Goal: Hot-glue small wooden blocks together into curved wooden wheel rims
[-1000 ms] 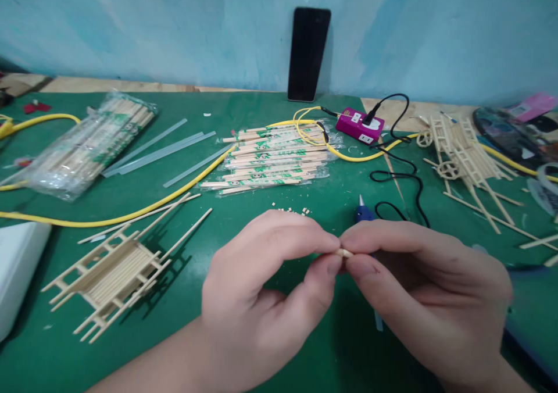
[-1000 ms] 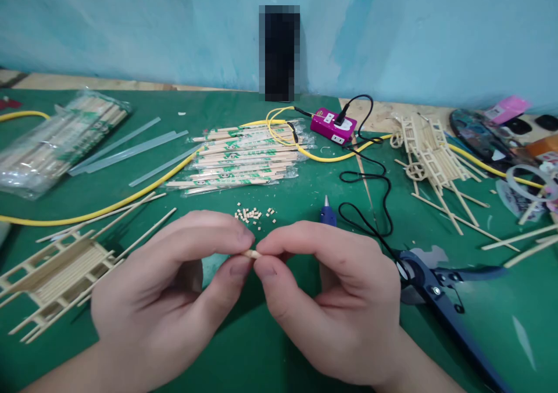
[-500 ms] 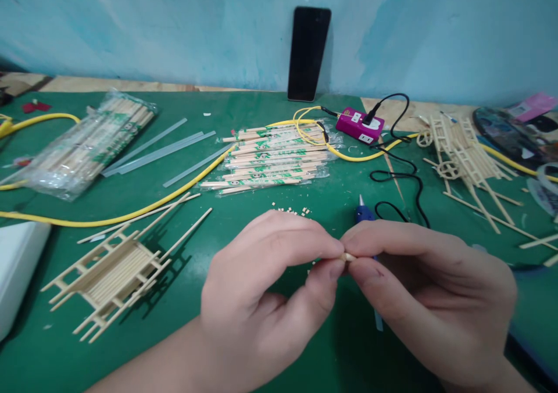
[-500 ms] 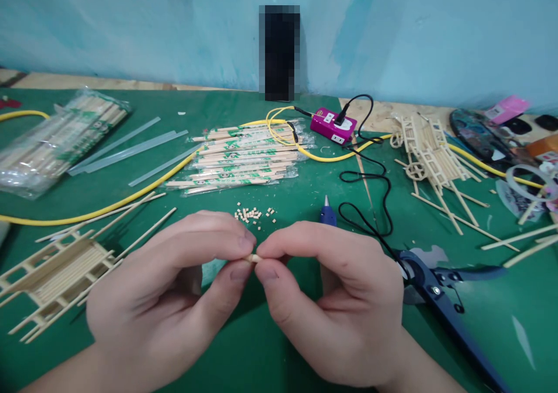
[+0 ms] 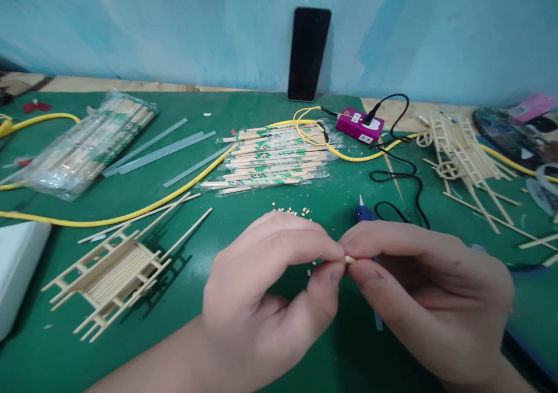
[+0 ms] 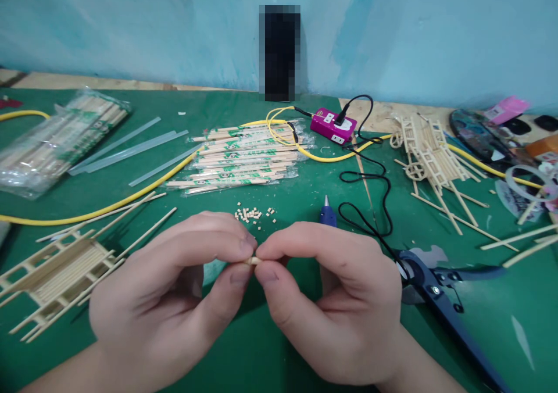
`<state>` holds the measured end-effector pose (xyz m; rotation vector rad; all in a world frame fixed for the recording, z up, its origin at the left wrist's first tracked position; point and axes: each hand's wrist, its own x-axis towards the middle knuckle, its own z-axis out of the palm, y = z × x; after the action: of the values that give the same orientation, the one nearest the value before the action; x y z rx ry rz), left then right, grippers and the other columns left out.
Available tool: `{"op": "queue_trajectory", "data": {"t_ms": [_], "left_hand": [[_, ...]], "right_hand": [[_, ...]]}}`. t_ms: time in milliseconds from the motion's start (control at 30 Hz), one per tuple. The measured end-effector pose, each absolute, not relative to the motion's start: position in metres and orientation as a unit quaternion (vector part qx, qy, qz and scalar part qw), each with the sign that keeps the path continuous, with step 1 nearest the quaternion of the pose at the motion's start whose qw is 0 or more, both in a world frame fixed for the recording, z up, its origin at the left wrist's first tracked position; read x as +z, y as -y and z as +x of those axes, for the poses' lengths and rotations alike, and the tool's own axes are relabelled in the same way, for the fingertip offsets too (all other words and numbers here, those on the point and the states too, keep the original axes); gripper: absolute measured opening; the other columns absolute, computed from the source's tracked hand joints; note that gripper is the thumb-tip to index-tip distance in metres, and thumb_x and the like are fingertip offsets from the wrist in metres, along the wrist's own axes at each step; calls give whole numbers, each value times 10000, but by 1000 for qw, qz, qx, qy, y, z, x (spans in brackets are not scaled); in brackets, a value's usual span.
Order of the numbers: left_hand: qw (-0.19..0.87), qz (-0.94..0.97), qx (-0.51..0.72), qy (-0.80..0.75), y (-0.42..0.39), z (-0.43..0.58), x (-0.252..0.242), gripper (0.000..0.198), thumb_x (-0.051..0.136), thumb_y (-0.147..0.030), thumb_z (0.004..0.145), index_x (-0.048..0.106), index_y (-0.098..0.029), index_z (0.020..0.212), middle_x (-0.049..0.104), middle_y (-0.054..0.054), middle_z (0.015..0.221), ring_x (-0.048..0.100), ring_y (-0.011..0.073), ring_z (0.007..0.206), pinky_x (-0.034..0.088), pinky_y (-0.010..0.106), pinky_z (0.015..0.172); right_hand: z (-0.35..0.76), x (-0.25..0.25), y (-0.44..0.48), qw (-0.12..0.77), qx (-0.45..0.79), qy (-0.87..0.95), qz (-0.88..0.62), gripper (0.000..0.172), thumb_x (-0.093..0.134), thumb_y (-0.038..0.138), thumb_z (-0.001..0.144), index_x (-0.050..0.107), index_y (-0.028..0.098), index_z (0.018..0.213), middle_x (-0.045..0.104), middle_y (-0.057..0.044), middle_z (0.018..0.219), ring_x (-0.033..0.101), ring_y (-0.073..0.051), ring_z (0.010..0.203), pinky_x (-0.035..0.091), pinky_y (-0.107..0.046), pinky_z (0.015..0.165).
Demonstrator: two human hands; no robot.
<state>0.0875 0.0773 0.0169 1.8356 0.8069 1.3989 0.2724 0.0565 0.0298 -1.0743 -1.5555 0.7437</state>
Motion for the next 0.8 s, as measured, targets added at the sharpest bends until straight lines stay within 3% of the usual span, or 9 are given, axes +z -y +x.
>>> {"op": "queue_trajectory", "data": {"t_ms": [300, 533, 800], "left_hand": [[339, 700, 544, -315, -76, 86, 18, 227, 794, 12, 882, 780, -185, 993, 815, 35, 879, 775, 165, 803, 654, 302, 750], [361, 691, 546, -307, -77, 87, 18, 230, 774, 16, 894, 780, -185, 1005, 801, 42, 864, 760, 188, 787, 644, 370, 751], [367, 693, 540, -306, -76, 88, 20, 239, 772, 22, 884, 773, -187, 999, 790, 43, 846, 750, 193, 779, 641, 379, 748]], "right_hand": [[272, 30, -58, 530, 304, 656, -442, 298, 757, -18, 824, 822, 248, 941, 855, 30, 780, 763, -140, 582, 656, -223, 579], [272, 29, -57, 533, 301, 656, -441, 300, 762, -10, 822, 827, 255, 948, 860, 9, 780, 777, -169, 591, 659, -248, 564], [272, 30, -58, 531, 305, 656, -441, 318, 776, -21, 803, 829, 251, 960, 853, 36, 784, 762, -129, 591, 648, -202, 585]]}}
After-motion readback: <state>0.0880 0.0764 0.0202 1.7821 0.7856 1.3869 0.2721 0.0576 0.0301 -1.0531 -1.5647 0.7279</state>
